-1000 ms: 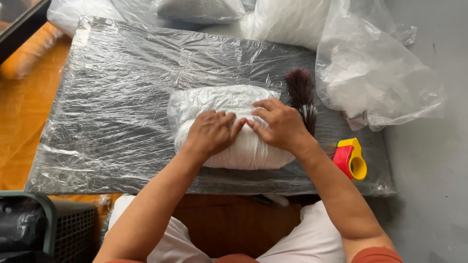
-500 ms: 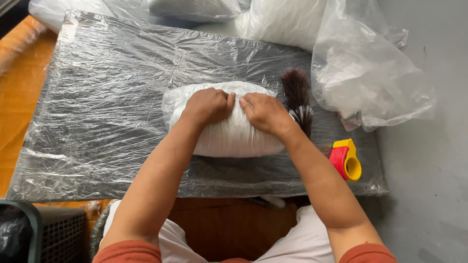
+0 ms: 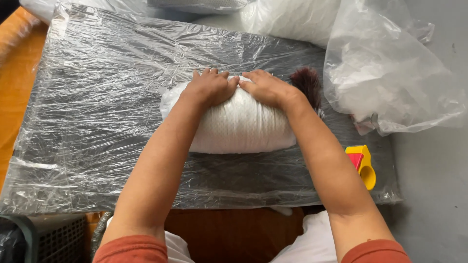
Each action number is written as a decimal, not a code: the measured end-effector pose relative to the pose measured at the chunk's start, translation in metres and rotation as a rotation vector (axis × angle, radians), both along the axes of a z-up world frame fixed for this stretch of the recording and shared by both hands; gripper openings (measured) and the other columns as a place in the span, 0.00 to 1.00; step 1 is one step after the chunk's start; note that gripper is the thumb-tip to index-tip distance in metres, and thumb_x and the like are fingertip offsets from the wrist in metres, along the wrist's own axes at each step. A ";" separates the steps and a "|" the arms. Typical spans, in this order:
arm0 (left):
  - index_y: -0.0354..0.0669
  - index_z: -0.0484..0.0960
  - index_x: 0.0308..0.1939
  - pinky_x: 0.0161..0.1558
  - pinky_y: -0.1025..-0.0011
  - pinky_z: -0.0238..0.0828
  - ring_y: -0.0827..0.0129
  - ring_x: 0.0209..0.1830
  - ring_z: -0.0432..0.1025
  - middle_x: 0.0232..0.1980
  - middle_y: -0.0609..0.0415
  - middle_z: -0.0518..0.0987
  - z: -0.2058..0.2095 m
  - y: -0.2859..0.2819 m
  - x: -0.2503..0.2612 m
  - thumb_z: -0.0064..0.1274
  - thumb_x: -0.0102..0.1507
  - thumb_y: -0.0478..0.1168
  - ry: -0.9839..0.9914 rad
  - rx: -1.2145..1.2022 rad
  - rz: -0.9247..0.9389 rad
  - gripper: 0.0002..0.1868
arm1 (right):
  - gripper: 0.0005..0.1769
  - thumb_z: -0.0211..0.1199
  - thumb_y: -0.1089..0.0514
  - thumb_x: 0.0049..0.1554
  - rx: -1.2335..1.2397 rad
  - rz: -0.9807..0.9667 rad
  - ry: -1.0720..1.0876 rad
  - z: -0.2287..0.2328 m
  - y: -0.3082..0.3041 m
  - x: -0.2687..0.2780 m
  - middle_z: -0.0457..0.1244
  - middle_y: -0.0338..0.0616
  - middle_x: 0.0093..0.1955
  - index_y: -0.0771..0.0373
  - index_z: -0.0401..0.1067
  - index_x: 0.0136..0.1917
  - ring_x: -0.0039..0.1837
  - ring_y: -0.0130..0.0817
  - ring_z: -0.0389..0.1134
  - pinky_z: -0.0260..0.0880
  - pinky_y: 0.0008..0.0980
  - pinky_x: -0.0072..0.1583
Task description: Compressing a cushion by placing it in a plastic bag, using a vacuum cleaner to remove the air, and sealing the bag with tape.
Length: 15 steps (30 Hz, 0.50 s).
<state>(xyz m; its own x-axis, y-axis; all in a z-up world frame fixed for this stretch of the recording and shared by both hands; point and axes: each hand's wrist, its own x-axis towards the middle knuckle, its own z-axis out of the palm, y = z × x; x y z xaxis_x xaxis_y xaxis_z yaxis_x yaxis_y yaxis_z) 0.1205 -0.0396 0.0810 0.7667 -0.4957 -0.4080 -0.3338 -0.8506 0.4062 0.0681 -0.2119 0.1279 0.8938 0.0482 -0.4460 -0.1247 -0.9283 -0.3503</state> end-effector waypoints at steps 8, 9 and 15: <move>0.36 0.69 0.71 0.78 0.50 0.44 0.47 0.77 0.57 0.75 0.38 0.66 -0.002 0.002 0.030 0.22 0.65 0.69 0.189 -0.066 0.030 0.47 | 0.40 0.42 0.31 0.57 0.082 -0.118 0.204 0.016 0.009 0.026 0.56 0.45 0.79 0.48 0.65 0.76 0.81 0.51 0.51 0.47 0.47 0.81; 0.36 0.69 0.71 0.78 0.50 0.44 0.47 0.77 0.57 0.75 0.38 0.66 -0.004 0.001 0.034 0.22 0.65 0.69 0.187 -0.066 0.030 0.47 | 0.40 0.42 0.31 0.57 0.083 -0.118 0.202 0.016 0.008 0.030 0.56 0.45 0.79 0.48 0.65 0.76 0.81 0.51 0.51 0.47 0.47 0.81; 0.36 0.70 0.71 0.79 0.52 0.44 0.48 0.78 0.56 0.75 0.41 0.66 0.009 0.002 0.041 0.29 0.62 0.70 0.262 -0.047 0.090 0.48 | 0.45 0.51 0.25 0.49 0.073 -0.203 0.279 0.003 0.002 0.054 0.56 0.41 0.79 0.45 0.67 0.74 0.82 0.45 0.51 0.46 0.43 0.81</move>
<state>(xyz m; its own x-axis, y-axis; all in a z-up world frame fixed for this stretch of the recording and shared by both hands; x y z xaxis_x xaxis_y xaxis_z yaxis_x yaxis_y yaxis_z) 0.1618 -0.0371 0.0899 0.6798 -0.4531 -0.5767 -0.1359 -0.8505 0.5081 0.1226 -0.2097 0.1305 0.7327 -0.0774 -0.6762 -0.4047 -0.8483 -0.3414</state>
